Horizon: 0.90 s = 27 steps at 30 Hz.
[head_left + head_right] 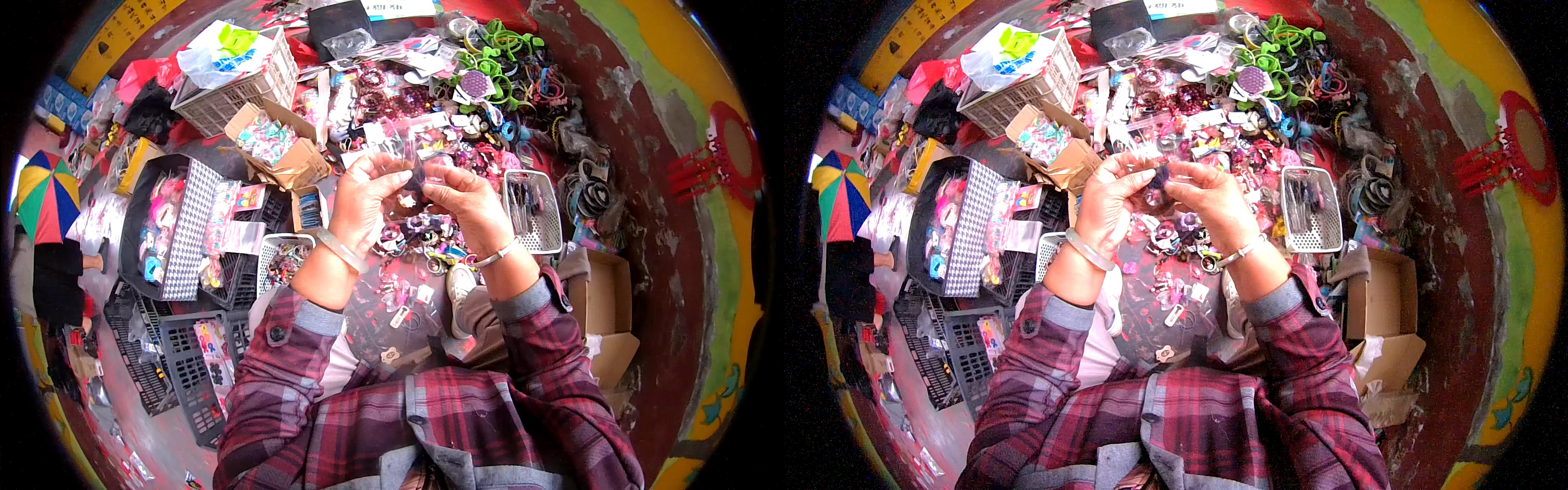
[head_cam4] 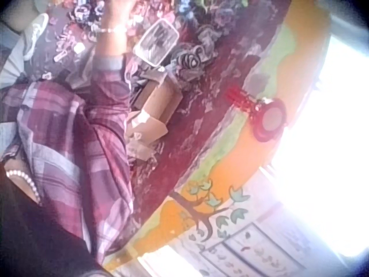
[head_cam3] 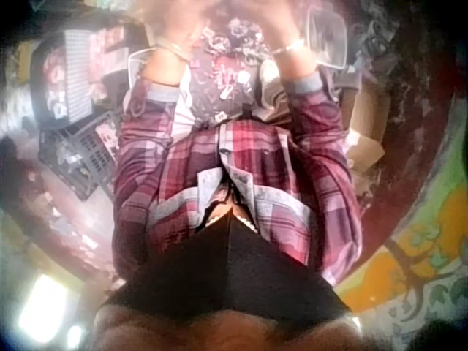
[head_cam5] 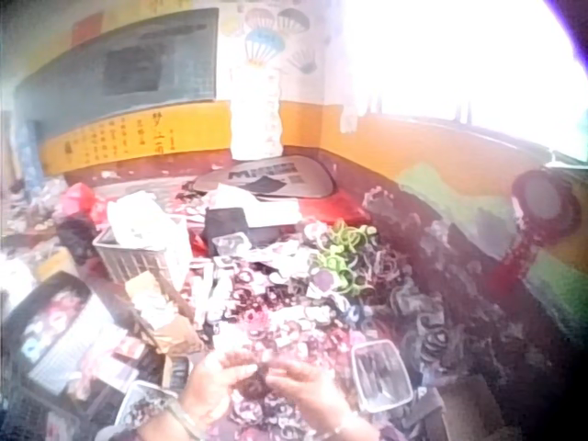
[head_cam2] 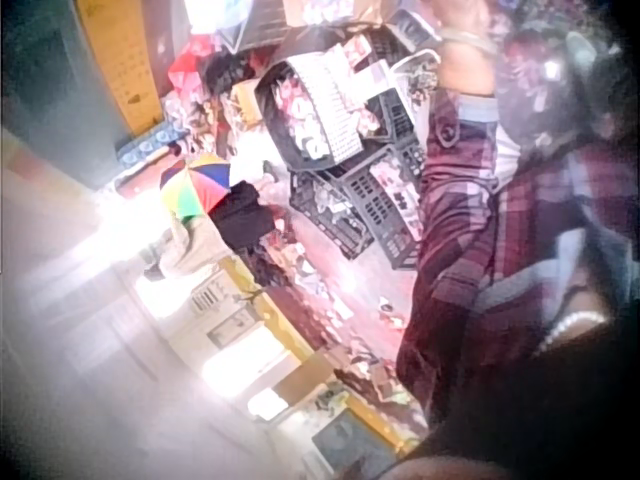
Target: The person sits on the floor and sorts through a large pile of hair accessories, picking up items like hair ties and clips. They place selected items into small plastic bags and then put the bags into a white basket.
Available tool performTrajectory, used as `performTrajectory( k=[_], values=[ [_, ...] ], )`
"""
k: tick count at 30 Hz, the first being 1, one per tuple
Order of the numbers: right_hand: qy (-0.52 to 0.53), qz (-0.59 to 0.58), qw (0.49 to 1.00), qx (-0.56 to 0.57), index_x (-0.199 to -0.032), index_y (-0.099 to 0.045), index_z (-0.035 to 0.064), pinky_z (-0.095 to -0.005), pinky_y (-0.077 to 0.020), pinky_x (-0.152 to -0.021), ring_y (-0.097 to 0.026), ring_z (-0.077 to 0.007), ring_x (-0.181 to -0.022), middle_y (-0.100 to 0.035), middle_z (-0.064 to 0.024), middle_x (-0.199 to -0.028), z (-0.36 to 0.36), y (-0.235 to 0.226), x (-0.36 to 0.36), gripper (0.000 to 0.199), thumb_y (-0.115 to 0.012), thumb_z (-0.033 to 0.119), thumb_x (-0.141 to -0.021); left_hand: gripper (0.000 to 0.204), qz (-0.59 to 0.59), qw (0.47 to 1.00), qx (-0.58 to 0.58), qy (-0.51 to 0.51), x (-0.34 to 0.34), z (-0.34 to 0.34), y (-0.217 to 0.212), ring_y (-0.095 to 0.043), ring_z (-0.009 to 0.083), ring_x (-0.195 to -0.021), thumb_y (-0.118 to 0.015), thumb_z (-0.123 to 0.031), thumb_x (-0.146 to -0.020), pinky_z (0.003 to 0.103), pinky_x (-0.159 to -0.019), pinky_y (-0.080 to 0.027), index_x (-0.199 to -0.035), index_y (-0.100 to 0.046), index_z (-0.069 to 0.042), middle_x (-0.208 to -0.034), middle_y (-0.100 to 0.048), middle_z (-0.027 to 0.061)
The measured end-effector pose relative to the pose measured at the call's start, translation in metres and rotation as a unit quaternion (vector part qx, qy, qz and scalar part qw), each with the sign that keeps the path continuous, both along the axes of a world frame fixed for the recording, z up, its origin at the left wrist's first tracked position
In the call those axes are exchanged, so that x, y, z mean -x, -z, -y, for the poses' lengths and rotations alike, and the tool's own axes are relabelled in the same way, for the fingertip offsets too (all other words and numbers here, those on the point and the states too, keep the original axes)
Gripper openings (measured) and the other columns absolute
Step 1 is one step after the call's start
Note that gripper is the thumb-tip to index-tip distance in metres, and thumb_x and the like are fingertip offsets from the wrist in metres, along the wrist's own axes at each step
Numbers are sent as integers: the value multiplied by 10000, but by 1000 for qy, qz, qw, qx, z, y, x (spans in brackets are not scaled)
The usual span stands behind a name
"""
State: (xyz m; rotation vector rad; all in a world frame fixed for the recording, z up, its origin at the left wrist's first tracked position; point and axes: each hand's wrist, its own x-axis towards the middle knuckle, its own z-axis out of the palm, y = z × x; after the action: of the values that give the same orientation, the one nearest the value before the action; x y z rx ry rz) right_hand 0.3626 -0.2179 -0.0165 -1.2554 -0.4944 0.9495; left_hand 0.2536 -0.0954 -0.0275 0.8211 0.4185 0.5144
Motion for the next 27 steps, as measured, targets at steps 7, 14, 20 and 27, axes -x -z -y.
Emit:
performTrajectory(
  k=[7, 14, 20, 27],
  values=[
    [-65, -118, 990, -50, -1024, -591, -20, -255, -492, -710, -622, -145, -785, -641, -75, -898, 4, 1, -11, 241, -600, 75, -803, 148, 83, 990, 71, 89, 2, -1, -8, -613, 196, -800, -565, 33, -786, 322, -627, -539, -908, -520, -37, -905, -614, 106],
    [-83, -85, 992, -52, -962, -617, 4, -261, -490, -702, -619, -143, -749, -644, -64, -852, 2, 6, -11, 197, -631, 64, -775, 200, 57, 995, -84, 1, -2, 3, 3, -598, 137, -781, -586, 46, -764, 247, -626, -503, -932, -525, -43, -900, -613, 74],
    [-40, -61, 997, -19, -891, -639, 1, -253, -477, -696, -609, -135, -715, -647, -57, -794, 4, 4, -9, 143, -645, 57, -760, 266, 54, 996, -60, 26, -2, -2, -6, -588, 153, -887, -582, -48, -819, 264, -776, -484, -1076, -529, -3, -966, -607, 90],
    [-23, 13, 999, -36, -892, -650, 0, -241, -462, -687, -600, -113, -714, -649, -47, -811, 4, 0, -5, 150, -639, 107, -787, 276, -20, 994, -57, 93, 10, -14, -21, -602, 176, -894, -517, -157, -881, 187, -698, -492, -1076, -530, 37, -1055, -587, 142]
  ],
)
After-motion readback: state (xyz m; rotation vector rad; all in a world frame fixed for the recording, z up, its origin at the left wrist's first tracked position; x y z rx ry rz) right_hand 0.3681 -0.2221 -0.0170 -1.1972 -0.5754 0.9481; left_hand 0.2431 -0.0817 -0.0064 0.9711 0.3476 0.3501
